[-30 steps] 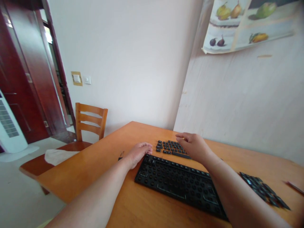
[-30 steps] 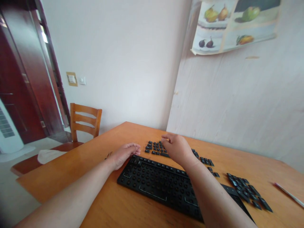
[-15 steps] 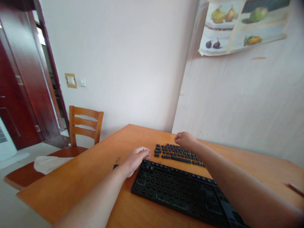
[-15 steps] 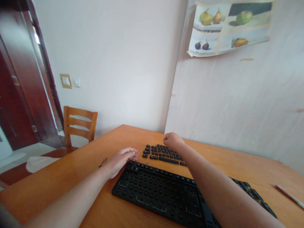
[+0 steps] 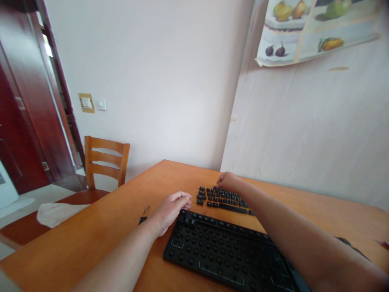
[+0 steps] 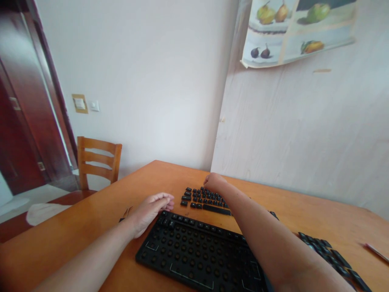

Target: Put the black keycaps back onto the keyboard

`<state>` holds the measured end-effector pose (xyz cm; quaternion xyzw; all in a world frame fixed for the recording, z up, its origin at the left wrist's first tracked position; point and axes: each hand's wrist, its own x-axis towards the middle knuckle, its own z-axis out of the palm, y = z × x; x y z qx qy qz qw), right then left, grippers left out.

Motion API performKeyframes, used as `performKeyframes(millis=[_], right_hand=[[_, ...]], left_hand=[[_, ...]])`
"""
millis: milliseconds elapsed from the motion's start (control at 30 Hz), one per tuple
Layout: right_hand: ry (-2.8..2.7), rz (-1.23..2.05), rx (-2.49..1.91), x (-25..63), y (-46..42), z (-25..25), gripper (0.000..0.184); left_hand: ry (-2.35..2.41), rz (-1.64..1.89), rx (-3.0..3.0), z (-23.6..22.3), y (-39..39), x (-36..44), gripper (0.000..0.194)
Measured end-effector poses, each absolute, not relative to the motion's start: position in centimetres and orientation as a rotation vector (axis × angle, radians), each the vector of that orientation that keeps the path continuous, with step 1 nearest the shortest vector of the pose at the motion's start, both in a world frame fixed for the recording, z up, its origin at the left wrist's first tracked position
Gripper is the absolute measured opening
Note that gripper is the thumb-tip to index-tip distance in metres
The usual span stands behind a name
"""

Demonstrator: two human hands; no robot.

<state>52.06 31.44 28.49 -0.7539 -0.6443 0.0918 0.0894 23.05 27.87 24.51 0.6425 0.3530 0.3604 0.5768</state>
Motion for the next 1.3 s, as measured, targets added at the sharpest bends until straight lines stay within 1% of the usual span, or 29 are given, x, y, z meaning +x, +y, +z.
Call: performKeyframes(millis=[100,167,433,567,733,1000,1300], right_hand=[[-1.975,0.337,-2.276,51.9,32.0,28.3,0.025],[-2.011,0.370,-2.295,51.8,32.2,28.2,0.028],[-2.029,0.395,-2.335,51.9,32.9,27.6,0.031],[-1.989,0.348,-2.318,52.2,33.1,27.3,0.027],[-1.939,0.267,-2.250,52.6,33.3,27.2,0.012],[-1.917,0.249,-2.219,52.5,33.4,26.8,0.009],[-1.907,0.243,-2.237,52.5,33.3,27.0,0.012]], left_hand=[[0.822,0.840,1.509,24.5,27.9,23.1,0.035],[0.824,0.838,1.512,24.5,27.8,23.1,0.035],[0.816,0.838,1.518,24.3,28.0,23.0,0.035],[0.815,0.844,1.515,24.2,28.0,23.0,0.035],[0.817,0.846,1.498,24.4,27.8,23.0,0.034],[0.830,0.849,1.505,24.7,27.6,23.1,0.036],[0.830,0.860,1.496,24.7,27.6,23.2,0.035]])
